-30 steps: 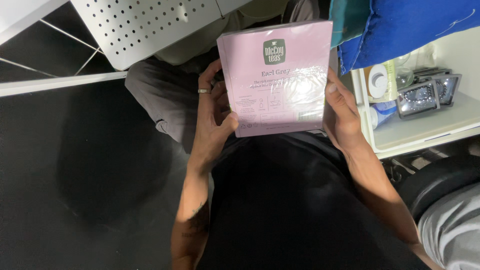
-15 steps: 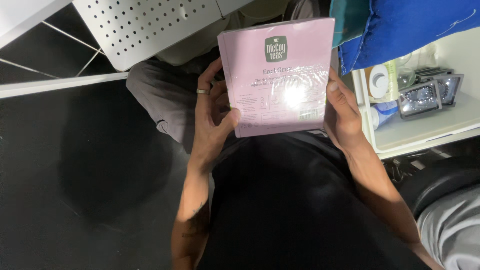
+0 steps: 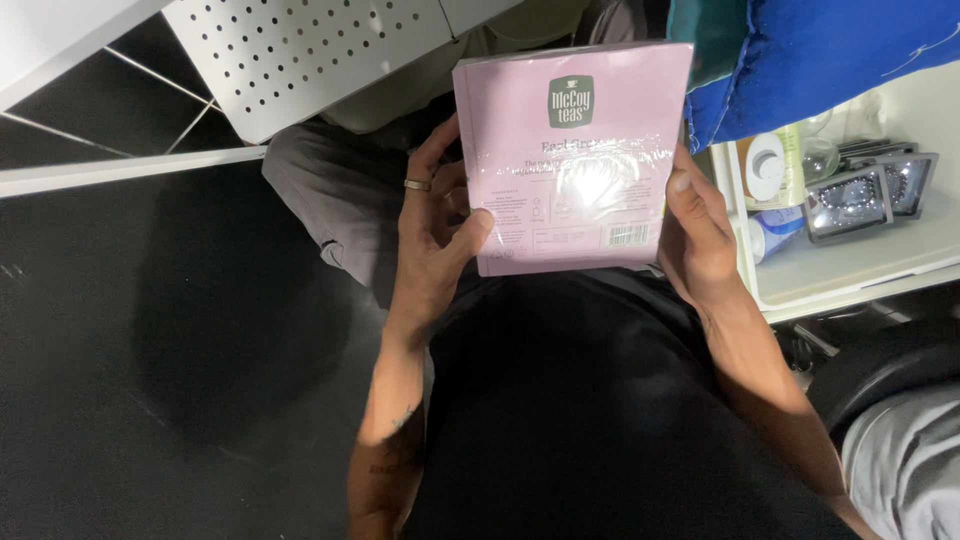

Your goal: The person sits on the floor and takes items from a white plastic bin, including a box of tea and small containers of beads. They place the tea box on a white metal shelf and then arrange the bead containers on the same shelf.

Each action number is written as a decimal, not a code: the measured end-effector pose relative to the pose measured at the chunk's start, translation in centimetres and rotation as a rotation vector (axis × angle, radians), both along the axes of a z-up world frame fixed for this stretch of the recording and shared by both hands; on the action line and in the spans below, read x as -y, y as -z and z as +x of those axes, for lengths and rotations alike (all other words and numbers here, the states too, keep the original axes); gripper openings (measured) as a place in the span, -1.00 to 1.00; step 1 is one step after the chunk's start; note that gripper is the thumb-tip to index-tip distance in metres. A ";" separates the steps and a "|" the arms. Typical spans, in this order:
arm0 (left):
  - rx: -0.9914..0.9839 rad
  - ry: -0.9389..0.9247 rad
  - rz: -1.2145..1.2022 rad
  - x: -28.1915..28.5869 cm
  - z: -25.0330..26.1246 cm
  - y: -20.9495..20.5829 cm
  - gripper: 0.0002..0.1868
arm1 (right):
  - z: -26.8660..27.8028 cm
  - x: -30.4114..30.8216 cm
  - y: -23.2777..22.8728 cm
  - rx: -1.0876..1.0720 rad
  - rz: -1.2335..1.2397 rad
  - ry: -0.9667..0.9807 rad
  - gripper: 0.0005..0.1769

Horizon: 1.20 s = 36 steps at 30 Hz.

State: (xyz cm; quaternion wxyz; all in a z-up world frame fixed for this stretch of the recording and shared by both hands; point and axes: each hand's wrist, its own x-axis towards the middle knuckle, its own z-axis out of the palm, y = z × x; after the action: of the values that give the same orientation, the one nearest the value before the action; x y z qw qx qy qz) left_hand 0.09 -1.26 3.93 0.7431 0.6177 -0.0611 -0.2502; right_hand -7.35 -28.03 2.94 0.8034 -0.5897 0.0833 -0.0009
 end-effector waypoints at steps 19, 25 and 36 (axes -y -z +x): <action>0.099 -0.028 -0.010 -0.5 0.0 0.5 -0.22 | -0.3 0.6 0.3 0.094 0.011 -0.090 -0.06; 0.129 -0.065 0.011 -0.4 0.3 -0.5 -0.25 | -0.5 0.4 0.7 0.137 -0.126 0.006 -0.21; 0.131 0.053 0.255 1.3 -1.4 -6.1 -0.11 | 1.0 0.2 -2.3 0.073 -0.237 -0.100 -0.08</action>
State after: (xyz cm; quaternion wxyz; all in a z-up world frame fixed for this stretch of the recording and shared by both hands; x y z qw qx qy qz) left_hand -1.29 -2.55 10.04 0.6461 0.7203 -0.0936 -0.2345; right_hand -6.37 -28.19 5.19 0.7295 -0.6835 0.0238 0.0077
